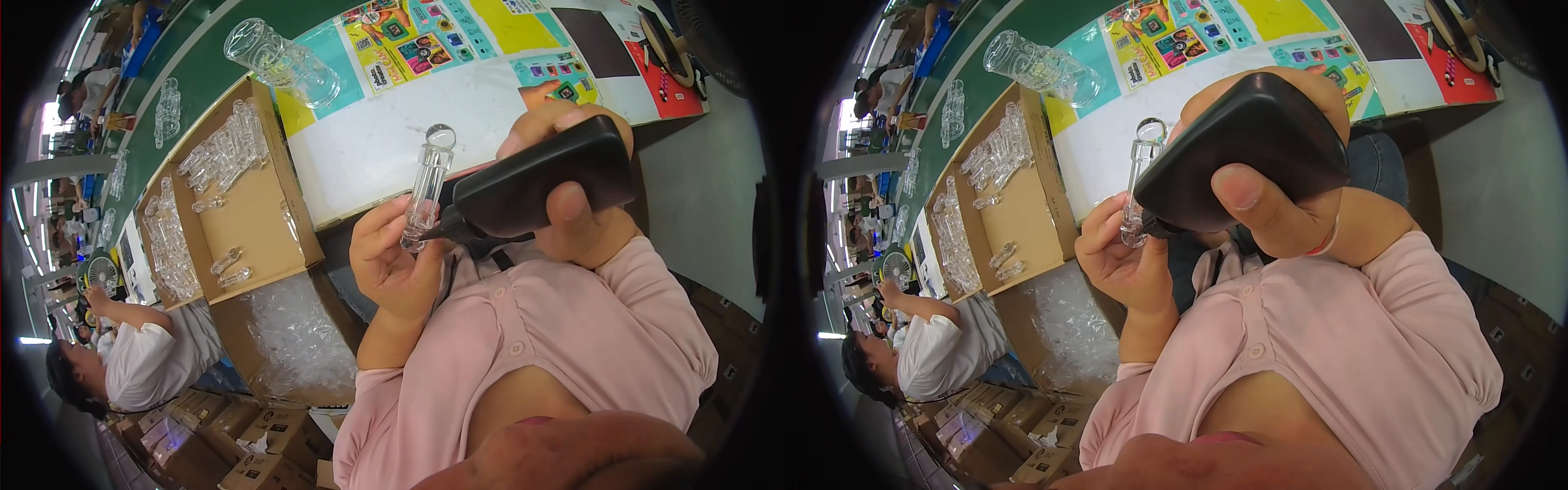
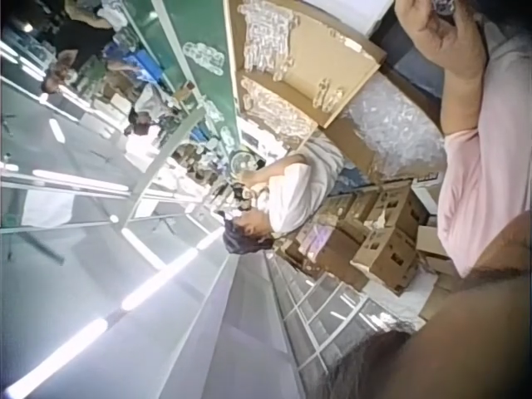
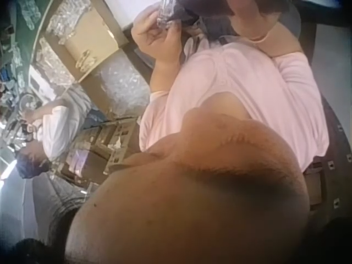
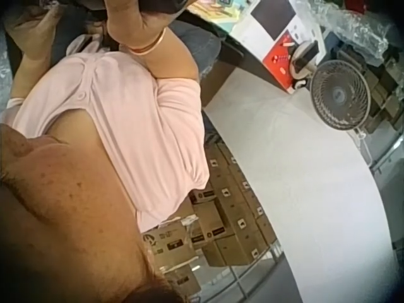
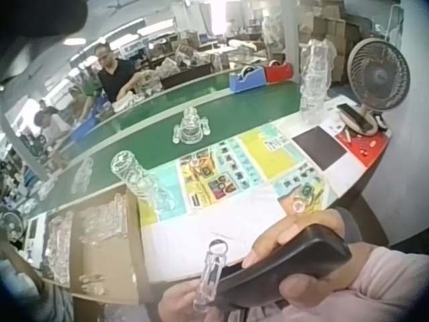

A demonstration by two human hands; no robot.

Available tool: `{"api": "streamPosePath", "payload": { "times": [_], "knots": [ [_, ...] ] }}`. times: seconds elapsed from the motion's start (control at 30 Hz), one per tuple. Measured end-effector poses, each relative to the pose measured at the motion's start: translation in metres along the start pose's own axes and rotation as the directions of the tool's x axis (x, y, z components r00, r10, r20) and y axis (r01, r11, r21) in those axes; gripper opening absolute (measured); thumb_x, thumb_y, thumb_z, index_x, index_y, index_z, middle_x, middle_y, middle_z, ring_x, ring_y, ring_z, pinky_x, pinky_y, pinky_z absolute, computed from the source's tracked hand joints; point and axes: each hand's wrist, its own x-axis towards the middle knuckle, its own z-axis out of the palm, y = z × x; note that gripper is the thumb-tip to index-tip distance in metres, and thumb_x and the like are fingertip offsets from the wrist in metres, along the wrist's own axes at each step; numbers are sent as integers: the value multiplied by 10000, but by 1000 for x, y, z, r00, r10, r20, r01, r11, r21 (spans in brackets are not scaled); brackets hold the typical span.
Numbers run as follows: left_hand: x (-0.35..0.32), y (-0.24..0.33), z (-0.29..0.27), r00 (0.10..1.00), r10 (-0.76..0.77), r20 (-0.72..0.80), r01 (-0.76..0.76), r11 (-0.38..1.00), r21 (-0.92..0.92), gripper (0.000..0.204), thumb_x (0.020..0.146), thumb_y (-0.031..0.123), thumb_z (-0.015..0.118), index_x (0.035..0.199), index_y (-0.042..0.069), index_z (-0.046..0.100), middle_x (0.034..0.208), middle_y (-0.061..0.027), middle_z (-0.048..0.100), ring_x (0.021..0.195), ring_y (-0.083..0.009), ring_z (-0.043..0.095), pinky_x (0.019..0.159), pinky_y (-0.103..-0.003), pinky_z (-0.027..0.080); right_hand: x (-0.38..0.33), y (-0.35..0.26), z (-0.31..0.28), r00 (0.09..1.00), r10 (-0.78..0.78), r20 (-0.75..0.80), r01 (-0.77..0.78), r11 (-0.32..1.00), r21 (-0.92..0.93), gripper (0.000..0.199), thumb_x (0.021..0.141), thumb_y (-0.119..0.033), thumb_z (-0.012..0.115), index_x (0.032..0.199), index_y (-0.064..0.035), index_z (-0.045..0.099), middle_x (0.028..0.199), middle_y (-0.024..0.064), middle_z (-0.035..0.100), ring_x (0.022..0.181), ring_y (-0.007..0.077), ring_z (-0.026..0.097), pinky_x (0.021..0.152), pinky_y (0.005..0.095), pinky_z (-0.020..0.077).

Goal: Assembling small plastic components using a squeeze bottle and packaging glass mugs into boxes.

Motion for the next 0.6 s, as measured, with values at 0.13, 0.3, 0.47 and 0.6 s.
{"api": "streamPosePath", "payload": {
  "times": [0.13, 0.3, 0.47, 0.6],
  "knots": [
    [-1, -1, -2, 1000, 24, -7, -24, 998, 64, 482, 663, -124, 677, 1070, -1, 450, 1131, -213, 475, 965, -262, 567, 829, -327, 506, 2, -5, 0, 996, 73, 43, -72, 997, -18, 317, 845, -234, 572, 976, 45, 497, 864, 137, 604, 763, 184, 591, 728, 272, 460],
    [-1, -1, -4, 999, 30, -32, -26, 994, 105, 465, 643, -115, 684, 1054, -3, 500, 1099, -195, 513, 948, -256, 566, 824, -315, 487, 12, 0, -18, 943, -171, 284, 211, 970, -117, 419, 813, -148, 600, 1130, 47, 406, 850, 158, 599, 744, 229, 604, 679, 302, 486],
    [-1, 1, -6, 999, 23, -45, -9, 961, 278, 392, 630, -69, 706, 993, -3, 576, 1000, -163, 581, 914, -241, 576, 780, -297, 469, 4, 9, -7, 918, -342, 199, 340, 939, 45, 492, 765, -62, 623, 1174, 47, 372, 837, 185, 596, 705, 265, 607, 632, 343, 504],
    [2, 0, -9, 999, 46, -8, -40, 931, 364, 392, 637, -58, 706, 1006, -5, 584, 998, -162, 581, 898, -239, 577, 781, -296, 464, -2, 1, -6, 902, -325, 284, 325, 944, 51, 519, 832, -196, 626, 1207, -17, 313, 944, 247, 531, 680, 226, 573, 562, 304, 509]
  ]
}}
